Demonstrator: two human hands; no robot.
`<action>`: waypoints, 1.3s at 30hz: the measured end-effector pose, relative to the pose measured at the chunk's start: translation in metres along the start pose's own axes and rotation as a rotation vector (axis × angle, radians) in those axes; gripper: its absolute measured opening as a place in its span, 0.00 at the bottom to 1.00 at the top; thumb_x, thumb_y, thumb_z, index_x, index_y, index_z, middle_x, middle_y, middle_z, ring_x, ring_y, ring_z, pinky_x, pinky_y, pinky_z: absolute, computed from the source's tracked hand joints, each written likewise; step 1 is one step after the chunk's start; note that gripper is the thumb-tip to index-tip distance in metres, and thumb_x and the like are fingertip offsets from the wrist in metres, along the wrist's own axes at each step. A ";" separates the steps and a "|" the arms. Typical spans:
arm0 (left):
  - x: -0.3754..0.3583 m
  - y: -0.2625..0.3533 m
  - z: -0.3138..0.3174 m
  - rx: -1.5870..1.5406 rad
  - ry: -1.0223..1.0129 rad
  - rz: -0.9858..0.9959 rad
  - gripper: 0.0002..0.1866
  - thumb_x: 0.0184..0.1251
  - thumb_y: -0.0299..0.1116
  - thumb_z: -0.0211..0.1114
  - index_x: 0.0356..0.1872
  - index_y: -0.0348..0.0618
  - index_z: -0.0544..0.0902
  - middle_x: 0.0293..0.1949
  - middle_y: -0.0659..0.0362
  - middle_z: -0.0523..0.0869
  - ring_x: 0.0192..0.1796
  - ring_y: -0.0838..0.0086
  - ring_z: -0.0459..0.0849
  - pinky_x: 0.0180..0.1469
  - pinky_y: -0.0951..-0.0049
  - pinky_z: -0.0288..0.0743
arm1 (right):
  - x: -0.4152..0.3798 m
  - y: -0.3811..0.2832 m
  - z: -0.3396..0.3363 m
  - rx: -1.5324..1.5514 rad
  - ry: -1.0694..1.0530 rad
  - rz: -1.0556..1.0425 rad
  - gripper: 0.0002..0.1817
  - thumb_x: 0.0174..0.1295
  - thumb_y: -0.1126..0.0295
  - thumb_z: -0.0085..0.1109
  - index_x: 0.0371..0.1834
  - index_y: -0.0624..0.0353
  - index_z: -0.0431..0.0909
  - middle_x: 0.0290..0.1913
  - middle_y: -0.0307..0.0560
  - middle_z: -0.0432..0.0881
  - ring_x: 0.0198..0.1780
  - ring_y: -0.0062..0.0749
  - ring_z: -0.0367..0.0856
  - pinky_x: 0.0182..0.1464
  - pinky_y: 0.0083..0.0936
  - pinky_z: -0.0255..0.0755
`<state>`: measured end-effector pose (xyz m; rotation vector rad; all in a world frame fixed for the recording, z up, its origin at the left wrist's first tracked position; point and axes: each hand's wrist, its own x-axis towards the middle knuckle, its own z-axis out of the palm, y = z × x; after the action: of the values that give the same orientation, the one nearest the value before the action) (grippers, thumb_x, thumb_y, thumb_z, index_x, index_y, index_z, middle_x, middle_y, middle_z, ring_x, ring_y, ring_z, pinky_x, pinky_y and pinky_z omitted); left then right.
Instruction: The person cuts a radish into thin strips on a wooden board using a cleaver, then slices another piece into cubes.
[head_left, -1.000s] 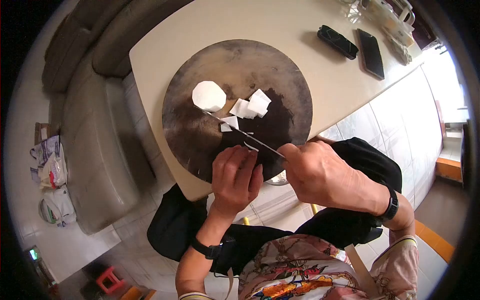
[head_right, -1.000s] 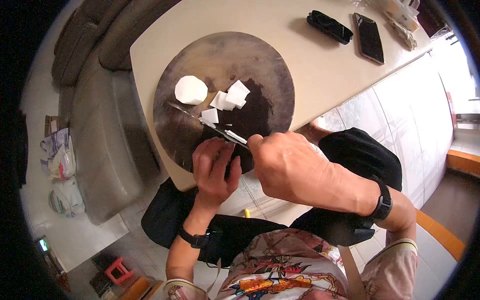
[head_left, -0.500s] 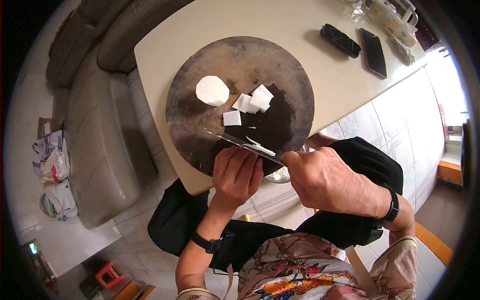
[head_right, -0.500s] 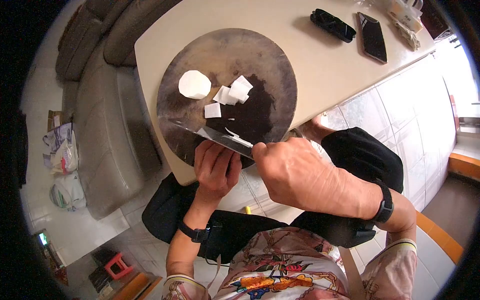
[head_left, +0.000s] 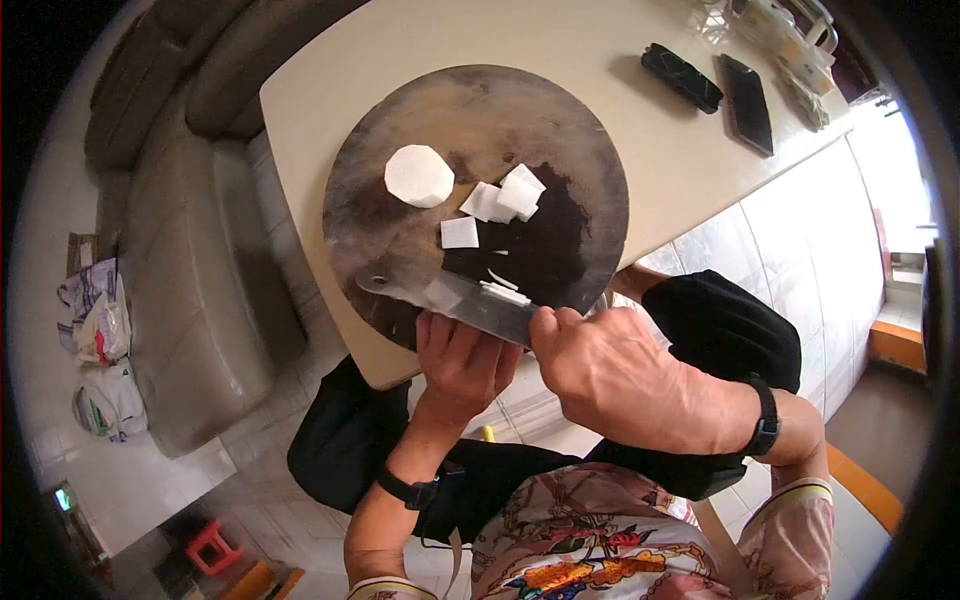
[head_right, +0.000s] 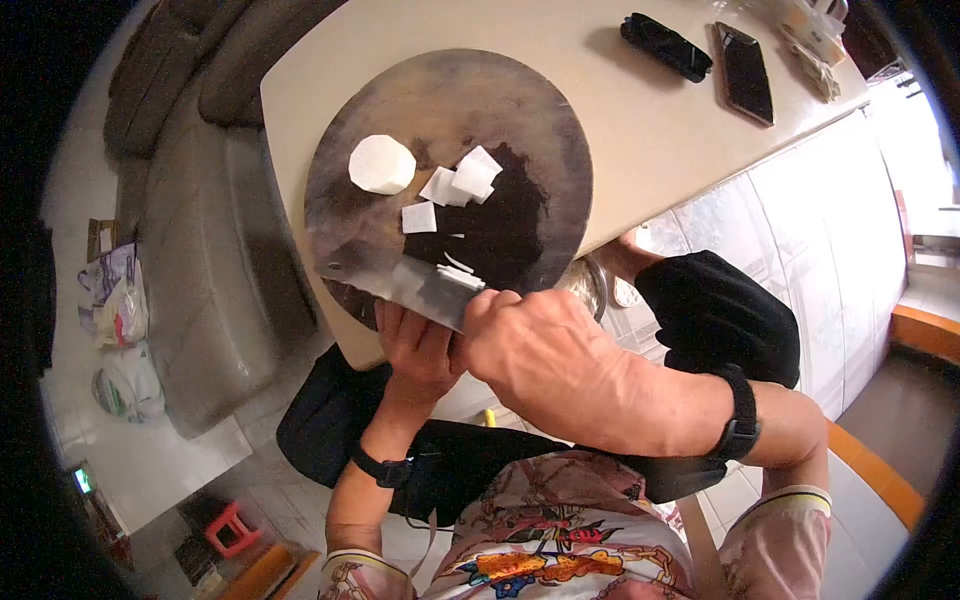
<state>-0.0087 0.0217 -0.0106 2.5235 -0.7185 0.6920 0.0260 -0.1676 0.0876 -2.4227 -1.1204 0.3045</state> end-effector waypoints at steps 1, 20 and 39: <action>0.000 0.000 0.000 0.035 0.001 0.008 0.09 0.57 0.33 0.68 0.36 0.40 0.84 0.40 0.52 0.81 0.44 0.54 0.79 0.48 0.51 0.72 | 0.001 0.000 0.000 -0.028 0.016 -0.023 0.10 0.46 0.80 0.55 0.30 0.78 0.72 0.21 0.60 0.78 0.23 0.46 0.83 0.22 0.32 0.75; 0.003 0.000 -0.001 -0.066 0.054 0.008 0.10 0.55 0.28 0.69 0.37 0.34 0.83 0.39 0.50 0.82 0.43 0.54 0.81 0.47 0.57 0.76 | -0.012 0.007 0.011 0.124 0.105 0.027 0.08 0.46 0.79 0.56 0.29 0.74 0.72 0.20 0.63 0.78 0.26 0.56 0.82 0.27 0.41 0.76; -0.004 -0.003 0.001 -0.120 0.027 0.001 0.11 0.58 0.28 0.68 0.39 0.33 0.81 0.41 0.47 0.81 0.43 0.49 0.80 0.45 0.55 0.76 | -0.008 -0.003 0.006 0.059 0.076 0.040 0.09 0.45 0.80 0.55 0.30 0.75 0.71 0.23 0.61 0.79 0.24 0.53 0.83 0.26 0.38 0.76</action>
<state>-0.0094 0.0248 -0.0148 2.4002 -0.7300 0.6622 0.0164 -0.1705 0.0837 -2.3864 -1.0179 0.2526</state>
